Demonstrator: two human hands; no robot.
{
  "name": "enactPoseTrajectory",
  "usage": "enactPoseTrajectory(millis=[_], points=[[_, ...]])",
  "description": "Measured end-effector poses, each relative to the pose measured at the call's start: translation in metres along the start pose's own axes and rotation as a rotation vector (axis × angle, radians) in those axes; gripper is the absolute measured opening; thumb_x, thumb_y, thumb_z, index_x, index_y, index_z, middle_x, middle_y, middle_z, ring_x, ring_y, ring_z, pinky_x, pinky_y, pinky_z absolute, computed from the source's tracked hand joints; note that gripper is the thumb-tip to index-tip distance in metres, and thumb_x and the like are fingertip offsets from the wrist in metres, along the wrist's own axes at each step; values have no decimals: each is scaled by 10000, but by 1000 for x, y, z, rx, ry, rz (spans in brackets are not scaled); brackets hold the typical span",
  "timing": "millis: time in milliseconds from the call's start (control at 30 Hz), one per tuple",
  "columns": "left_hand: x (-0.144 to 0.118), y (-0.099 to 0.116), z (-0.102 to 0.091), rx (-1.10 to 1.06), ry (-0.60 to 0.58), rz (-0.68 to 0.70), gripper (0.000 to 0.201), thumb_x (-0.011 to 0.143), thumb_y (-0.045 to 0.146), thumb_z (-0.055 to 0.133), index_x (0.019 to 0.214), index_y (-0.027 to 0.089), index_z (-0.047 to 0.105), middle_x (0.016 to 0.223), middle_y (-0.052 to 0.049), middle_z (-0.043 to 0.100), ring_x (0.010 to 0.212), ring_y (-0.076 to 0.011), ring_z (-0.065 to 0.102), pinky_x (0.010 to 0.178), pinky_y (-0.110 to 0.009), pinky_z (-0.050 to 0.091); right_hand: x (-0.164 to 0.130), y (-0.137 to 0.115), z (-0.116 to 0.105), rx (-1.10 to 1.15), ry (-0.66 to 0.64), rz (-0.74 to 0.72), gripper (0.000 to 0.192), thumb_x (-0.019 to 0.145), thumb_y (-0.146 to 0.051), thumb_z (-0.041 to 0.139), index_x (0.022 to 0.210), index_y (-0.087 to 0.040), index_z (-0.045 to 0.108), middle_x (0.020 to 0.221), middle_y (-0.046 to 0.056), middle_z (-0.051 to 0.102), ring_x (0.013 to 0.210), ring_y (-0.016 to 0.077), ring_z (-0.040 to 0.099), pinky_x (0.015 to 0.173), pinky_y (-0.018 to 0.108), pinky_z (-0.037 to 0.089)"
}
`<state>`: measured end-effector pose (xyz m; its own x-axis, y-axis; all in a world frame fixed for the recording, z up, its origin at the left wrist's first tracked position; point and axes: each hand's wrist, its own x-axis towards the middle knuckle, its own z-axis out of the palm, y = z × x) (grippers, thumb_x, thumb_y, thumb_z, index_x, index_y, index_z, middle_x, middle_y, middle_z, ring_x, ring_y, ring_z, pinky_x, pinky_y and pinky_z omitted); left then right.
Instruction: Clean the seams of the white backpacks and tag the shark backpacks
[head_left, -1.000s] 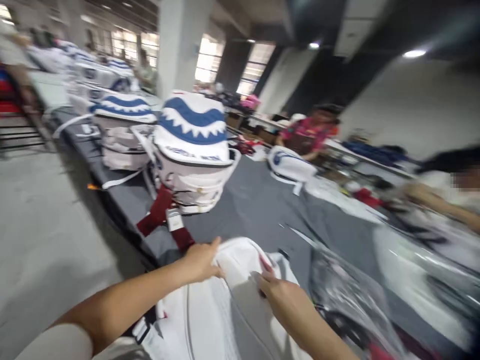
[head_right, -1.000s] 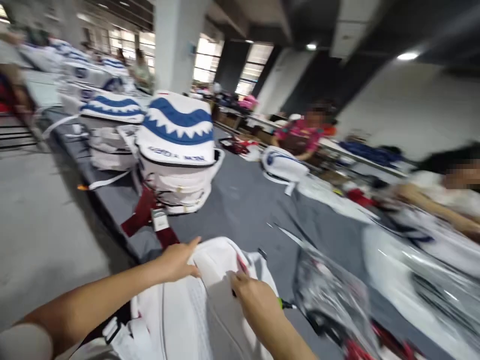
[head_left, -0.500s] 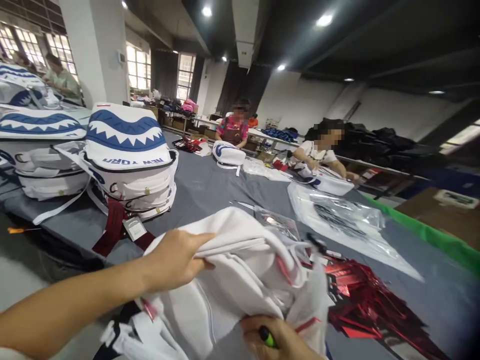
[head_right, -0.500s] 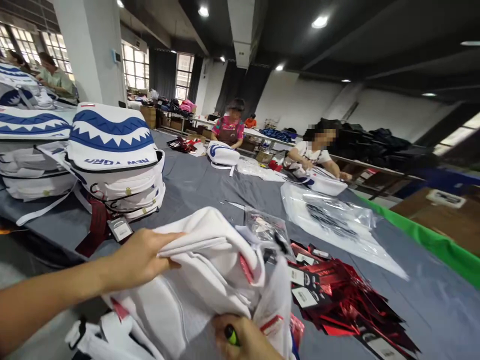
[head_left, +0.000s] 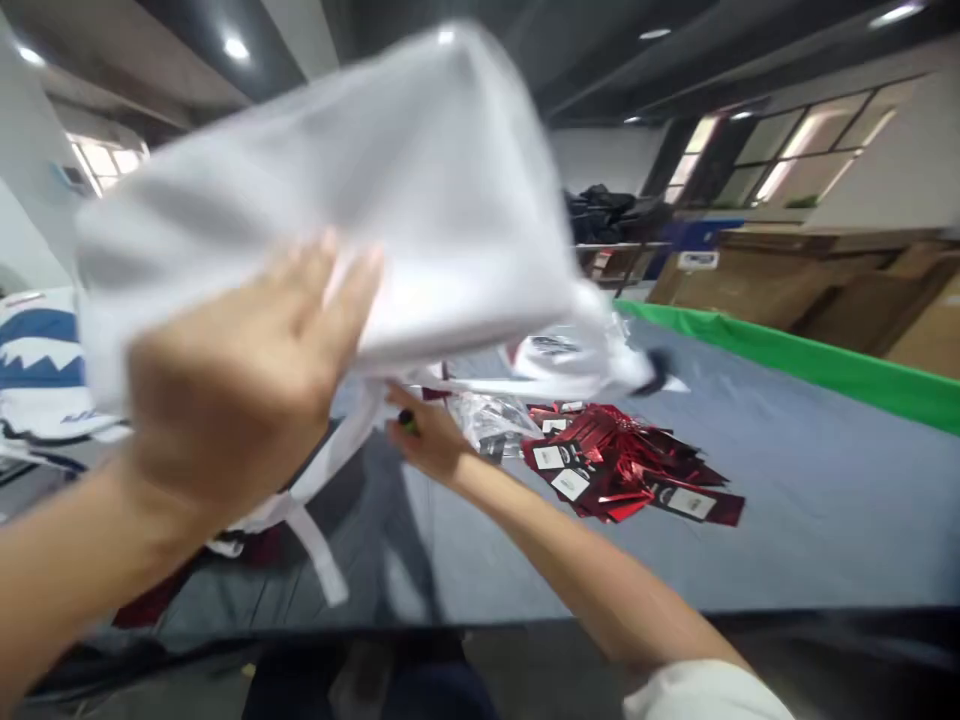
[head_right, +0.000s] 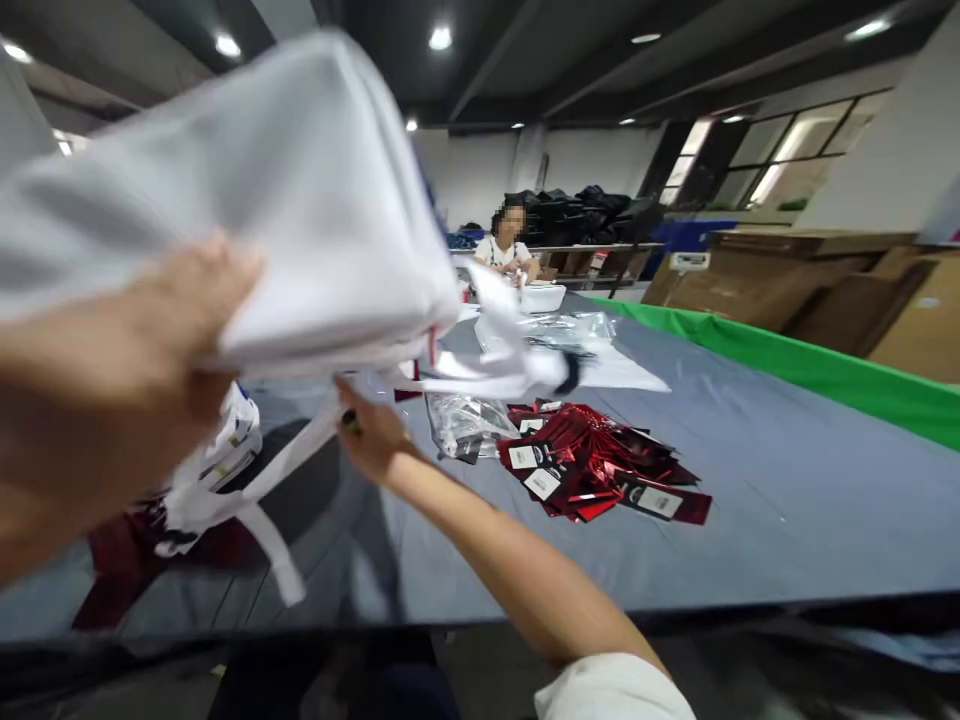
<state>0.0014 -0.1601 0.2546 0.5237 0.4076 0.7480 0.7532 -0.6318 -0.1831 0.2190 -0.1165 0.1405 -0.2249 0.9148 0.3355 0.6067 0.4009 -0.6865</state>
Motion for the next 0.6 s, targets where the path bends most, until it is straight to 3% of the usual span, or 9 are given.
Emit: enactPoseTrajectory(millis=[67, 100, 167, 233, 333, 467, 600], points=[[-29, 6, 56, 152, 74, 72, 599, 928, 146, 533, 1505, 223, 389, 1497, -168, 472, 1376, -333, 468, 1105, -482, 452, -9, 31, 36, -27, -241, -83, 526, 864, -165, 549, 1387, -220, 561, 961, 45, 745, 689, 130, 654, 604, 214, 476], [-48, 8, 87, 234, 105, 112, 600, 920, 87, 513, 1500, 188, 397, 1487, -202, 465, 1380, -342, 455, 1094, -467, 462, -19, 49, 51, -83, -317, -47, 506, 847, -167, 578, 1348, -233, 597, 939, 39, 751, 689, 134, 663, 591, 203, 465], [-89, 12, 146, 263, 12, 140, 604, 904, 42, 494, 1492, 147, 409, 1500, -232, 428, 1422, -347, 389, 1112, -464, 437, -44, 88, 67, -256, -369, 149, 468, 825, -171, 618, 1285, -255, 642, 917, 32, 759, 725, 144, 692, 591, 189, 458], [-128, 17, 197, 170, -91, 146, 588, 904, 95, 535, 1476, 198, 449, 1519, -192, 421, 1470, -360, 295, 1183, -550, 310, -68, 127, 61, -414, -345, 343, 426, 820, -181, 639, 1236, -266, 670, 929, 39, 764, 841, 175, 716, 674, 206, 478], [-169, 23, 258, 62, -185, 91, 691, 875, 173, 631, 1509, 305, 389, 1571, -131, 351, 1524, -329, 121, 1237, -588, 83, -86, 179, 30, -575, -292, 531, 373, 884, -175, 555, 1240, -212, 661, 1024, 115, 750, 973, 252, 705, 767, 289, 496], [-180, 10, 323, 38, -213, 14, 854, 854, 314, 711, 1556, 343, 225, 1606, -95, 280, 1539, -259, -12, 1253, -509, -30, -72, 238, 3, -756, -197, 652, 473, 892, -93, 458, 1348, -161, 563, 1367, 175, 587, 1198, 295, 593, 881, 356, 490], [-139, -28, 378, 0, -361, -91, 758, 906, 317, 643, 1544, 380, 238, 1632, -77, 222, 1538, -287, 131, 1240, -555, 54, -35, 288, 10, -843, -166, 658, 598, 851, -58, 482, 1440, -166, 472, 1566, 163, 363, 1414, 292, 357, 1034, 382, 404]])
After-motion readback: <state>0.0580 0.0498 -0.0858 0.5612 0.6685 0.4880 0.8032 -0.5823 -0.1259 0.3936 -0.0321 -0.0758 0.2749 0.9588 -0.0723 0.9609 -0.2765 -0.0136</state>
